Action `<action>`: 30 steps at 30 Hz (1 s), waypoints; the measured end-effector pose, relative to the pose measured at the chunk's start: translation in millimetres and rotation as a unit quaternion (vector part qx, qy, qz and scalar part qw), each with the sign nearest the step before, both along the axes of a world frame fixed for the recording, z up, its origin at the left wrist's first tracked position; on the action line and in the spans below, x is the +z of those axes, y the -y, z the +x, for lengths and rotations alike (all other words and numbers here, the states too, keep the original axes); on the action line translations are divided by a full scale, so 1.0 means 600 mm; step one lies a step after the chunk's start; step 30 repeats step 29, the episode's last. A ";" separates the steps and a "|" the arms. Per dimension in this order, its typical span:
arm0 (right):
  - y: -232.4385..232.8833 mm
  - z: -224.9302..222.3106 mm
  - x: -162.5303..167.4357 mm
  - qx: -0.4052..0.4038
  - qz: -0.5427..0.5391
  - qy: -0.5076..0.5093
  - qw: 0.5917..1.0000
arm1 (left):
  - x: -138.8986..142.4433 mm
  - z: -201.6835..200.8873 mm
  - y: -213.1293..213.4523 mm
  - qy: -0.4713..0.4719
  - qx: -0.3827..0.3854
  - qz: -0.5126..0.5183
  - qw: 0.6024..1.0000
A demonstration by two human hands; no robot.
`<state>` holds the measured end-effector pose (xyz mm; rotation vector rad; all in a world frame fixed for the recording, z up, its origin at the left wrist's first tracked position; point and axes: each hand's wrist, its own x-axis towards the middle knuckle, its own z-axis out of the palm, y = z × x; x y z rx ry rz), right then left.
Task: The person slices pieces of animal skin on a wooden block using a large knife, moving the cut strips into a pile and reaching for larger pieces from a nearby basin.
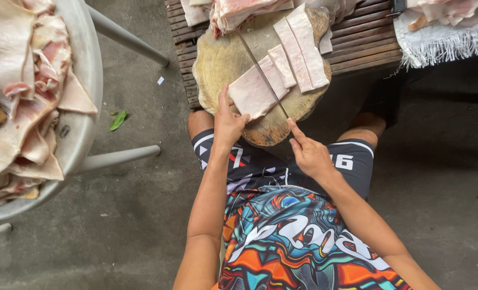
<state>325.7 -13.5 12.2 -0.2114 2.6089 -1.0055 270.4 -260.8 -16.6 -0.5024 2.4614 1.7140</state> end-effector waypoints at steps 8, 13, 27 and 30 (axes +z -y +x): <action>-0.062 -0.004 0.120 -0.008 -0.240 -0.135 0.961 | -0.006 -0.033 0.001 -0.037 -0.047 -0.043 0.997; -0.073 0.003 0.115 0.063 -0.350 -0.368 0.859 | 0.002 -0.015 -0.004 -0.010 -0.028 -0.002 1.000; -0.072 0.006 -0.058 -0.073 -0.119 0.026 0.990 | -0.088 -0.076 -0.018 -0.198 0.031 0.150 0.968; -0.069 0.008 -0.067 -0.109 -0.168 0.063 0.978 | -0.120 -0.062 -0.007 -0.075 0.047 0.177 0.980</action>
